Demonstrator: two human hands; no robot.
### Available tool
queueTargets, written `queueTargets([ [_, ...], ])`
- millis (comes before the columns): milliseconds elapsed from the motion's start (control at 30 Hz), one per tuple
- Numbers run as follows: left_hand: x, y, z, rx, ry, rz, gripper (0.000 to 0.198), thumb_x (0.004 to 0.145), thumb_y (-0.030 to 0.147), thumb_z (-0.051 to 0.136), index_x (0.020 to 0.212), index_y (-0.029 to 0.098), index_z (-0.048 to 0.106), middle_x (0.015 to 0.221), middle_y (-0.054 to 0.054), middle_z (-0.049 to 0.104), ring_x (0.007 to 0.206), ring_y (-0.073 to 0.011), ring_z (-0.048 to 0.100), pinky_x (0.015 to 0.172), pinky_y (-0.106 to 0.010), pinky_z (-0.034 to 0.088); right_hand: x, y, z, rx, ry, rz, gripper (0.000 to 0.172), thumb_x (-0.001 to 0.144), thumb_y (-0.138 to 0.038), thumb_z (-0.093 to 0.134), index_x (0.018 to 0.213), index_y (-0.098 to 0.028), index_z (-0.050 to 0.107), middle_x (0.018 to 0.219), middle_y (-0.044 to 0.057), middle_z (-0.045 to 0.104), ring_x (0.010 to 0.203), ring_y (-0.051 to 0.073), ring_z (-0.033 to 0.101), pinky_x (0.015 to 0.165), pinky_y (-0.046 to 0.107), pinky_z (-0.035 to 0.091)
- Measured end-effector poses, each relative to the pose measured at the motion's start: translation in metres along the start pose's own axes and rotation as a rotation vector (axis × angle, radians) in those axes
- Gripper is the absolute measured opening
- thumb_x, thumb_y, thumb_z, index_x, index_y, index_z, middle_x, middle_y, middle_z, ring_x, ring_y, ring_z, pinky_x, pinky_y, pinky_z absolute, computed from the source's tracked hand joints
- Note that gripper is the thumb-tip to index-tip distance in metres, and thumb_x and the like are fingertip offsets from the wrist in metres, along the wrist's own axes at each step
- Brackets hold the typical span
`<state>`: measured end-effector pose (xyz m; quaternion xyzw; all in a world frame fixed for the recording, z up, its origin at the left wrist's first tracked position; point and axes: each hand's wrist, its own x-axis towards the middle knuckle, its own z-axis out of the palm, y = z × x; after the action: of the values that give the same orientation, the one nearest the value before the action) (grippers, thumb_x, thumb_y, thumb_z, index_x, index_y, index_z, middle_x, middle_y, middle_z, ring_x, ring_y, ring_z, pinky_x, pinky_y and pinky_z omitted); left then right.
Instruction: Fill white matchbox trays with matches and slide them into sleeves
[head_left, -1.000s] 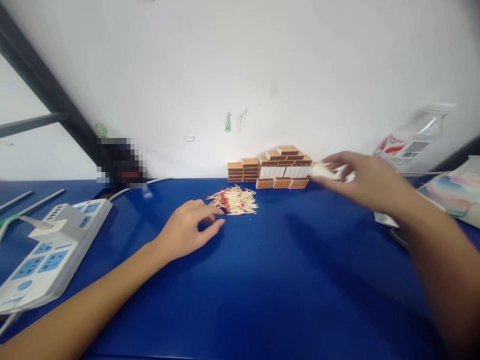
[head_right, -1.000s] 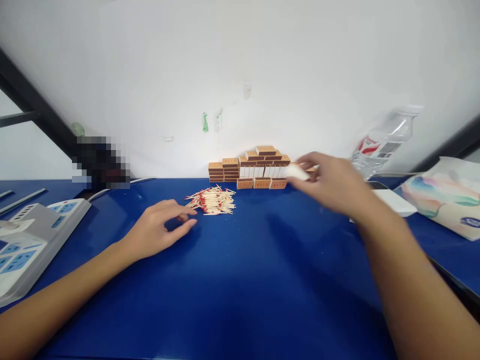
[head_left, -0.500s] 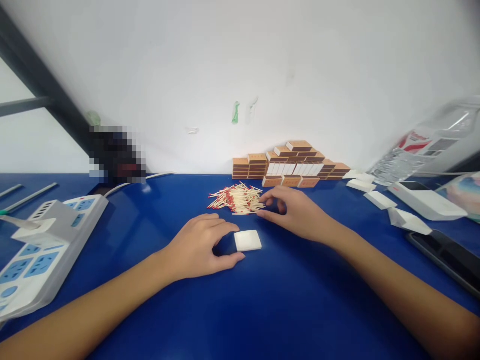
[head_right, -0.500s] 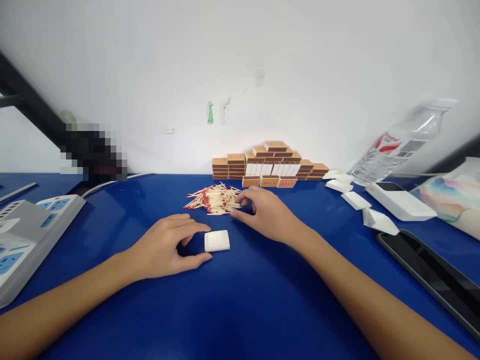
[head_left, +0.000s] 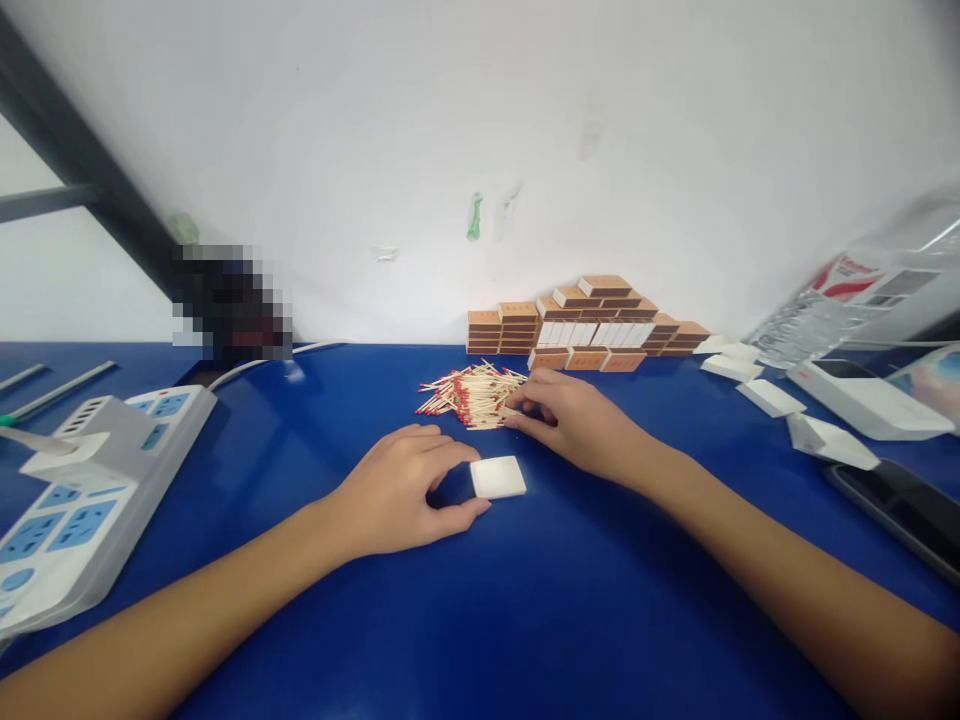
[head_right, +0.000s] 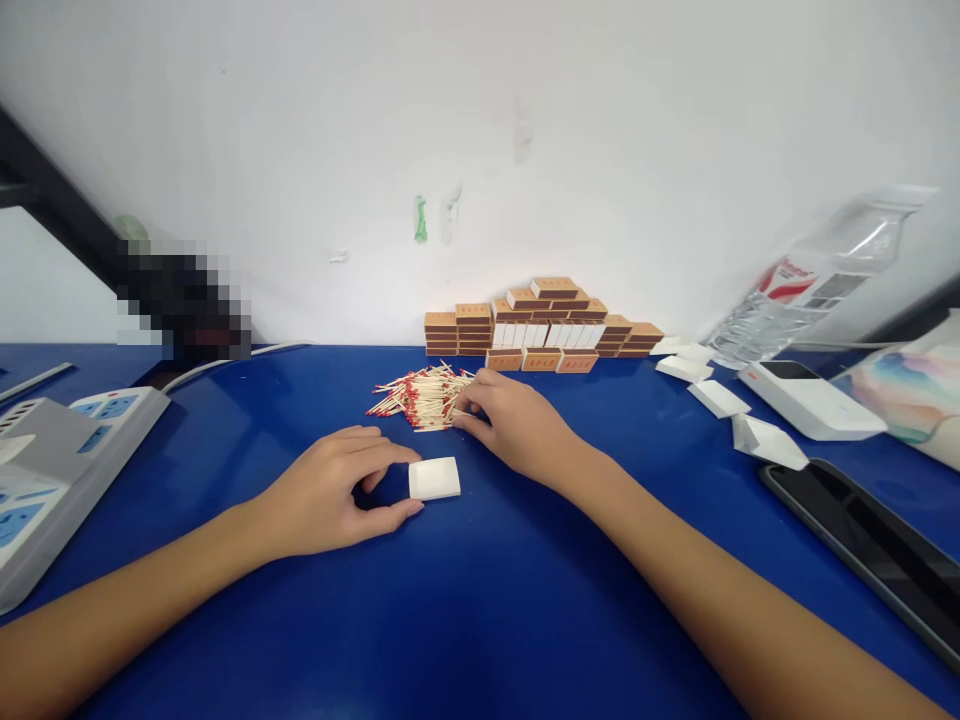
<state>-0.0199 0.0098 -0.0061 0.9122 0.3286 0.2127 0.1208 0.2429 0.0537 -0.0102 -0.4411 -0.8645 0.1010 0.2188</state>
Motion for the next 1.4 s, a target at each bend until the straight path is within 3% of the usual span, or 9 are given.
queueTargets([
  [267,-0.001,-0.001,-0.001,0.006,0.008,-0.023,0.031,0.089,0.040,0.073,0.114,0.022,0.071,0.070,0.002,0.061,0.070,-0.0171,0.060,0.068,-0.032,0.046,-0.003,0.003,-0.006,-0.207,-0.097,0.116,0.021,0.105,-0.033,0.051,0.095,-0.018,0.060,0.102,0.009,0.062,0.074,0.018,0.062,0.068,0.032,0.046],
  [500,-0.001,-0.001,-0.001,0.008,0.010,-0.013,0.032,0.089,0.041,0.072,0.116,0.023,0.071,0.069,0.002,0.060,0.069,-0.0160,0.059,0.066,-0.030,0.045,-0.007,0.011,-0.009,-0.231,-0.108,0.121,0.015,0.104,-0.030,0.053,0.097,-0.019,0.060,0.101,0.008,0.064,0.075,0.019,0.065,0.068,0.031,0.047],
  [767,-0.001,-0.002,0.000,0.014,0.012,-0.011,0.031,0.089,0.040,0.073,0.116,0.023,0.071,0.068,0.003,0.060,0.070,-0.0162,0.058,0.066,-0.031,0.045,-0.007,0.015,-0.006,-0.317,-0.109,0.073,0.020,0.105,-0.032,0.051,0.096,-0.017,0.060,0.099,0.010,0.065,0.080,0.022,0.067,0.072,0.035,0.049],
  [1033,-0.001,-0.001,0.001,0.012,0.015,-0.009,0.032,0.090,0.041,0.072,0.116,0.023,0.071,0.068,0.003,0.060,0.069,-0.0162,0.059,0.065,-0.031,0.045,-0.012,0.016,-0.015,-0.255,-0.071,0.042,0.025,0.107,-0.036,0.045,0.096,-0.019,0.058,0.102,0.011,0.064,0.077,0.022,0.066,0.070,0.034,0.050],
  [1233,0.000,0.000,0.001,0.027,0.011,-0.014,0.030,0.091,0.041,0.071,0.114,0.023,0.072,0.069,0.002,0.061,0.070,-0.0163,0.059,0.067,-0.031,0.045,-0.017,0.004,-0.024,-0.232,-0.053,0.025,0.027,0.108,-0.039,0.041,0.097,-0.020,0.056,0.102,0.010,0.062,0.078,0.021,0.064,0.070,0.034,0.049],
  [1400,0.000,0.001,0.001,0.022,0.007,-0.041,0.028,0.091,0.041,0.070,0.113,0.023,0.072,0.067,0.003,0.060,0.068,-0.0161,0.058,0.066,-0.030,0.044,-0.025,-0.026,-0.023,-0.176,-0.069,-0.015,0.023,0.108,-0.036,0.044,0.096,-0.021,0.056,0.099,0.007,0.062,0.074,0.018,0.063,0.064,0.032,0.046],
])
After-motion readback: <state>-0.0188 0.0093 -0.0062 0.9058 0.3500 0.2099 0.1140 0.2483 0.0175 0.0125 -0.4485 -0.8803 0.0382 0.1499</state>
